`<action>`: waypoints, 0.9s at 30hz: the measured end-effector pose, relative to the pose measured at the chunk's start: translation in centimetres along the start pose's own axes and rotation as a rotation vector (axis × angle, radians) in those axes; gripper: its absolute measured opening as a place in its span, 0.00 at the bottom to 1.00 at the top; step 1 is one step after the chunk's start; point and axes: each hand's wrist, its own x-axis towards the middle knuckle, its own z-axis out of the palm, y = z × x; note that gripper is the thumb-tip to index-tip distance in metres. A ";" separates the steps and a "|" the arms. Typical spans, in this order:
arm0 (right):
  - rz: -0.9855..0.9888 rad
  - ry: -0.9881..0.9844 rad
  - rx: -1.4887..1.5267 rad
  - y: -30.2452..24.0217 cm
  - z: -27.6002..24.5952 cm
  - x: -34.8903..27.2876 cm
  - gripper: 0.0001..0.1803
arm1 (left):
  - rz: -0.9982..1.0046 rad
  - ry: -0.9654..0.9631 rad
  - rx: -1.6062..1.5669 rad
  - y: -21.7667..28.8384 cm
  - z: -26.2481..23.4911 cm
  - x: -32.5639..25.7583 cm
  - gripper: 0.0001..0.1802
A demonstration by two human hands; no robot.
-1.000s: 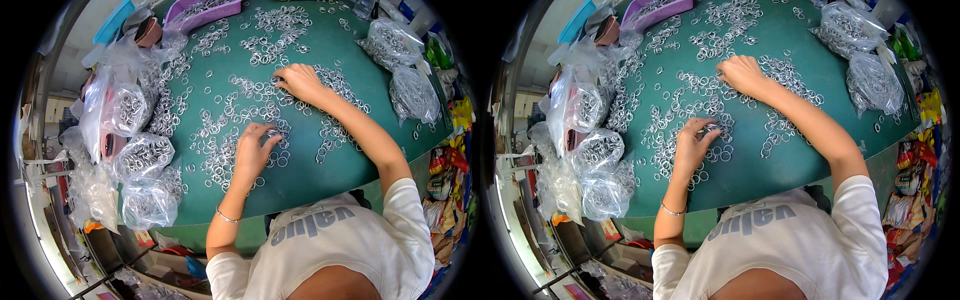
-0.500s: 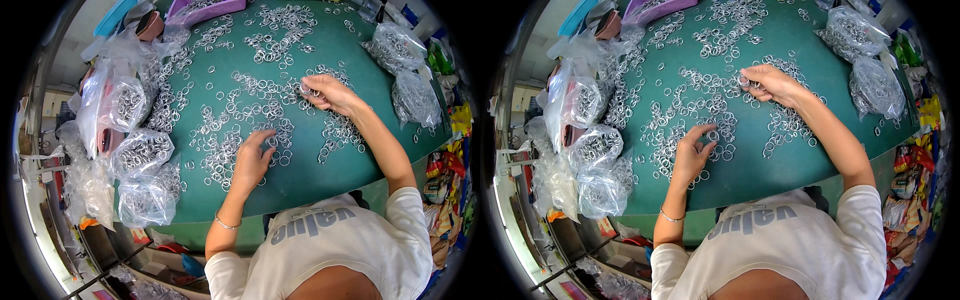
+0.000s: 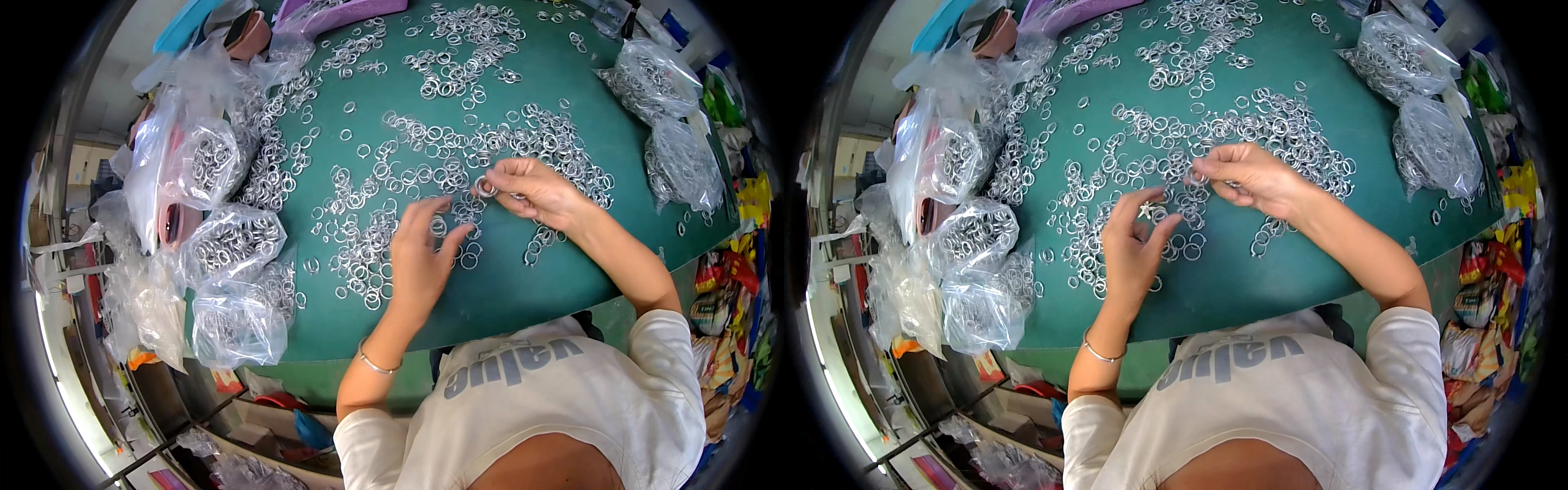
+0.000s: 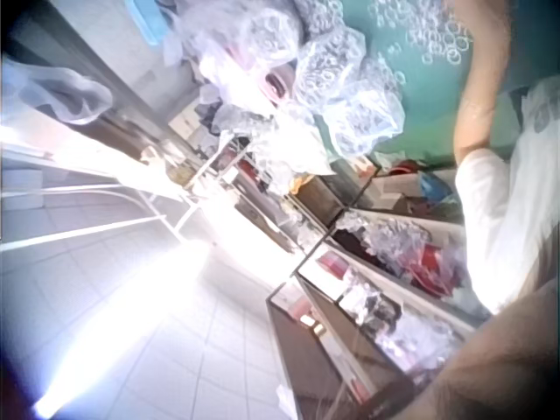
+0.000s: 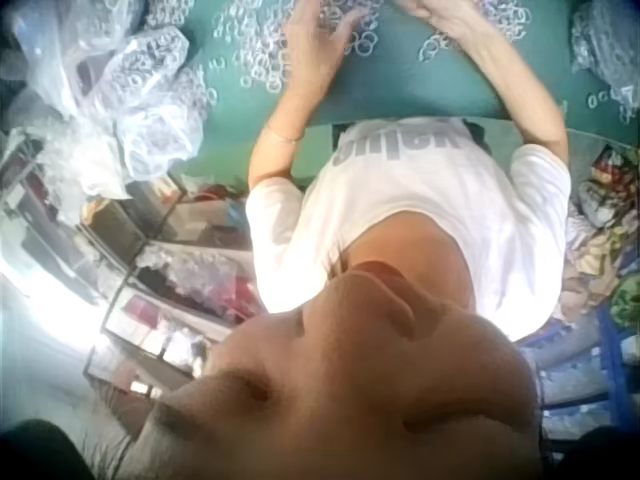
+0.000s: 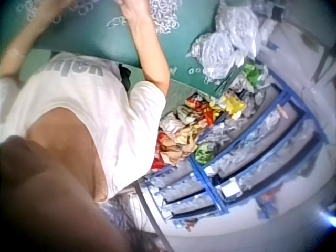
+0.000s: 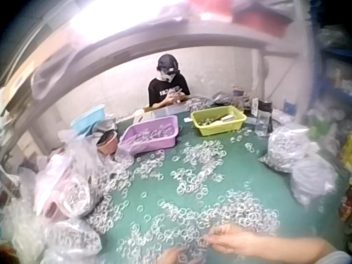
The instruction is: The person gathers metal rings on a green workbench by hand, picking them up individually and in small clusters before placing them into plastic bags.
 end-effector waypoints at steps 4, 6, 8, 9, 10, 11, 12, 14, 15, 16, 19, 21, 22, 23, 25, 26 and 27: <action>-0.018 0.086 -0.067 1.7 1.8 -0.8 0.11 | 0.174 0.116 0.122 0.6 2.0 0.1 0.16; -0.057 0.137 -0.091 2.0 2.6 -1.1 0.11 | 0.247 0.158 0.175 0.3 2.3 0.1 0.14; -0.094 0.158 -0.194 2.1 2.5 -1.1 0.10 | 0.225 0.133 0.184 0.6 2.4 0.2 0.11; -0.113 0.166 -0.245 2.2 2.4 -1.1 0.10 | 0.214 0.121 0.191 0.7 2.3 0.2 0.09; -0.239 0.188 -0.383 2.4 2.6 -1.1 0.10 | 0.211 0.113 0.141 0.6 2.2 0.3 0.08; -0.365 0.210 -0.521 2.6 2.8 -1.1 0.10 | 0.208 0.105 0.091 0.3 2.1 0.4 0.07; -0.492 0.231 -0.659 2.9 3.0 -1.2 0.10 | 0.205 0.098 0.040 0.1 2.1 0.5 0.05; -0.669 0.290 -0.871 3.4 3.1 -1.3 0.09 | 0.219 0.104 0.029 -0.4 2.4 0.4 0.05; -0.758 0.322 -0.979 3.5 3.0 -1.4 0.09 | 0.227 0.107 0.021 -0.6 2.6 0.4 0.05; -0.784 0.324 -0.981 3.6 2.8 -1.2 0.09 | 0.212 0.097 -0.009 -0.6 2.6 0.5 0.06; -0.682 0.319 -0.824 3.1 2.8 -1.0 0.10 | 0.157 0.080 -0.088 -0.2 2.7 0.7 0.07; -0.379 0.286 -0.499 1.9 3.3 -1.8 0.10 | 0.106 0.089 -0.121 0.6 2.5 0.7 0.08; -0.126 0.260 -0.399 1.4 3.1 -2.1 0.11 | 0.166 0.125 -0.082 0.4 2.7 0.6 0.08; -0.113 0.254 -0.391 1.4 3.0 -2.1 0.10 | 0.225 0.160 -0.043 -0.1 3.0 0.6 0.08; -0.086 0.250 -0.371 1.6 2.8 -2.1 0.10 | 0.264 0.168 -0.002 -0.6 3.2 0.5 0.09; -0.230 0.255 -0.474 2.1 2.7 -1.8 0.10 | 0.243 0.143 0.001 -0.8 3.1 0.4 0.09; -0.371 0.259 -0.577 2.9 2.6 -1.4 0.09 | 0.220 0.118 0.002 -1.0 3.0 0.3 0.09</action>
